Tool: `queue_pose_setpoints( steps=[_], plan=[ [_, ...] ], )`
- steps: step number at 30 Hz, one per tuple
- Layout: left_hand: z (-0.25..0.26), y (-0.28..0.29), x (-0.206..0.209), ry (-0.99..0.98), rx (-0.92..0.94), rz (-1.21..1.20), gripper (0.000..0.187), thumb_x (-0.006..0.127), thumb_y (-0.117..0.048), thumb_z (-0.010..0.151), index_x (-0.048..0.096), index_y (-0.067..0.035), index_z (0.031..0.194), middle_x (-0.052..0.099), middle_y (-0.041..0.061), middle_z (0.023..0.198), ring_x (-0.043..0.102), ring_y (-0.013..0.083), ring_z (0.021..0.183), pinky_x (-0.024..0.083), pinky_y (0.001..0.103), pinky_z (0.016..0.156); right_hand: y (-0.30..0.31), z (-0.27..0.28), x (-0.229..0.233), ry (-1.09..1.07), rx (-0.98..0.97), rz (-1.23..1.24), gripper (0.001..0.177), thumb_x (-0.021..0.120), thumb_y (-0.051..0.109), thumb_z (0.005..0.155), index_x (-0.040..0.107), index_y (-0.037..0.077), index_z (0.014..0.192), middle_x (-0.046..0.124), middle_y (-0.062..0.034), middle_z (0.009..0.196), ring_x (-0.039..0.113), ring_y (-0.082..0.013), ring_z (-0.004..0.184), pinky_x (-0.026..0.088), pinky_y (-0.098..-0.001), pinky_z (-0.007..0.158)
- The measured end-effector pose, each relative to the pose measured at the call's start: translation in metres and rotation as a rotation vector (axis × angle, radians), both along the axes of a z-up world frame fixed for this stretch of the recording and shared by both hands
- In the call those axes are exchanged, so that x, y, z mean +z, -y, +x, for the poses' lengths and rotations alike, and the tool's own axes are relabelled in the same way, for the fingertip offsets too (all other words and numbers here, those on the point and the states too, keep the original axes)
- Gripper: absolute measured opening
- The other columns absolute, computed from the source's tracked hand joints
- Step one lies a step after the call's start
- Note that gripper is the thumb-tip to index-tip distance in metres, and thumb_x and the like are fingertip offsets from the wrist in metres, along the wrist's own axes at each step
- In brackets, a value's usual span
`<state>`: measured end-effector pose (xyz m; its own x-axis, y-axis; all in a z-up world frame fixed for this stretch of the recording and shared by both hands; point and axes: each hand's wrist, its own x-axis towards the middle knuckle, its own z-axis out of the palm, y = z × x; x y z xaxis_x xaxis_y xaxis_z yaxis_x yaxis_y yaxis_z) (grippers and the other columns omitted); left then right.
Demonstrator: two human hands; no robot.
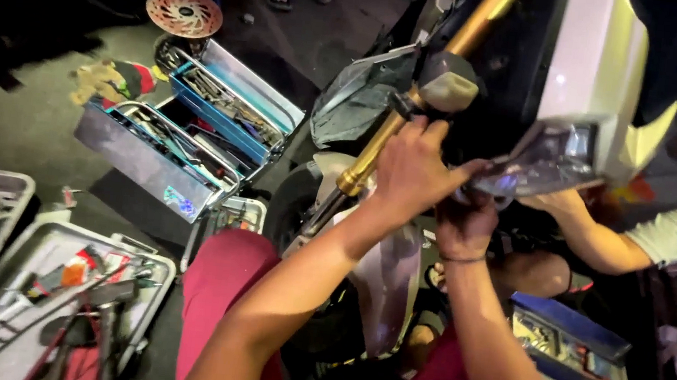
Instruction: The person works on a motorcycle's front assembly, stripping and twisting wires, then securing them with electrical tape. They route the wires along the frame and attach a headlight unit to the front fork area.
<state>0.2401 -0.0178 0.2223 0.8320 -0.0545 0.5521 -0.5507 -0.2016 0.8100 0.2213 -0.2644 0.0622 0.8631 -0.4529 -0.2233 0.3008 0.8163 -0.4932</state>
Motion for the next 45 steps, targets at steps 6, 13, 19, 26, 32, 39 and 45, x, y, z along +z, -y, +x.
queue_pose_setpoints(
  steps=[6, 13, 19, 26, 32, 39, 45],
  plan=[
    [0.028, 0.027, -0.021, -0.088, -0.031, 0.115, 0.081, 0.085, -0.072, 0.065, 0.077, -0.006, 0.109, 0.073, 0.022, 0.113, 0.073, 0.0458, 0.110, 0.057, 0.063, 0.088, 0.027, -0.012, -0.008, -0.053, -0.007, -0.136, 0.038, 0.064, 0.009, 0.077, 0.078, -0.001, 0.111, 0.074, -0.0189, 0.111, 0.073, -0.0464, 0.114, 0.051, -0.0702, 0.122],
    [0.035, 0.045, -0.055, 0.156, 0.021, 0.189, 0.089, 0.065, -0.085, 0.076, 0.072, -0.010, 0.122, 0.070, 0.017, 0.117, 0.072, 0.0405, 0.110, 0.057, 0.058, 0.085, -0.013, -0.015, 0.018, 0.037, 0.118, -0.288, 0.029, 0.059, 0.008, 0.073, 0.076, 0.010, 0.096, 0.073, -0.0071, 0.102, 0.071, -0.0333, 0.114, 0.050, -0.0509, 0.122],
    [0.043, 0.062, -0.064, 0.042, -0.086, 0.169, 0.102, 0.075, -0.083, 0.071, 0.064, -0.015, 0.145, 0.069, 0.010, 0.130, 0.068, 0.0359, 0.122, 0.058, 0.057, 0.093, 0.021, -0.026, 0.019, 0.085, 0.208, -0.341, 0.032, 0.057, 0.012, 0.079, 0.078, 0.026, 0.100, 0.074, 0.0065, 0.105, 0.070, -0.0214, 0.120, 0.050, -0.0452, 0.122],
    [0.034, 0.049, -0.053, -0.003, -0.114, 0.177, 0.100, 0.089, -0.072, 0.068, 0.064, -0.015, 0.146, 0.067, 0.009, 0.130, 0.067, 0.0347, 0.121, 0.056, 0.055, 0.092, -0.017, -0.039, 0.046, 0.174, 0.083, -0.313, 0.022, 0.075, 0.012, 0.102, 0.076, 0.009, 0.124, 0.080, -0.0147, 0.130, 0.079, -0.0382, 0.125, 0.070, -0.0509, 0.104],
    [0.035, 0.052, -0.059, 0.011, -0.176, 0.111, 0.100, 0.087, -0.069, 0.072, 0.060, -0.012, 0.150, 0.066, 0.012, 0.132, 0.065, 0.0366, 0.125, 0.056, 0.057, 0.094, 0.029, -0.041, 0.025, -0.020, -0.084, -0.534, 0.058, 0.076, 0.047, 0.105, 0.061, 0.011, 0.148, 0.075, -0.0102, 0.138, 0.079, -0.0260, 0.125, 0.072, -0.0376, 0.107],
    [0.019, 0.055, -0.060, 0.093, -0.130, -0.028, 0.084, 0.086, -0.060, 0.073, 0.065, -0.009, 0.137, 0.062, 0.013, 0.117, 0.065, 0.0390, 0.114, 0.054, 0.058, 0.086, 0.070, -0.082, 0.003, -0.143, -0.057, -0.760, 0.015, 0.068, 0.026, 0.117, 0.064, 0.011, 0.120, 0.075, 0.0024, 0.113, 0.076, -0.0086, 0.103, 0.063, -0.0141, 0.091],
    [0.017, 0.058, -0.064, 0.093, -0.161, -0.093, 0.079, 0.088, -0.055, 0.075, 0.065, -0.009, 0.135, 0.061, 0.012, 0.114, 0.065, 0.0386, 0.111, 0.053, 0.059, 0.087, 0.081, -0.087, 0.000, 0.092, 0.128, -0.727, 0.019, 0.063, 0.014, 0.116, 0.075, 0.001, 0.109, 0.084, -0.0211, 0.099, 0.085, -0.0316, 0.095, 0.064, -0.0423, 0.105]
  ],
)
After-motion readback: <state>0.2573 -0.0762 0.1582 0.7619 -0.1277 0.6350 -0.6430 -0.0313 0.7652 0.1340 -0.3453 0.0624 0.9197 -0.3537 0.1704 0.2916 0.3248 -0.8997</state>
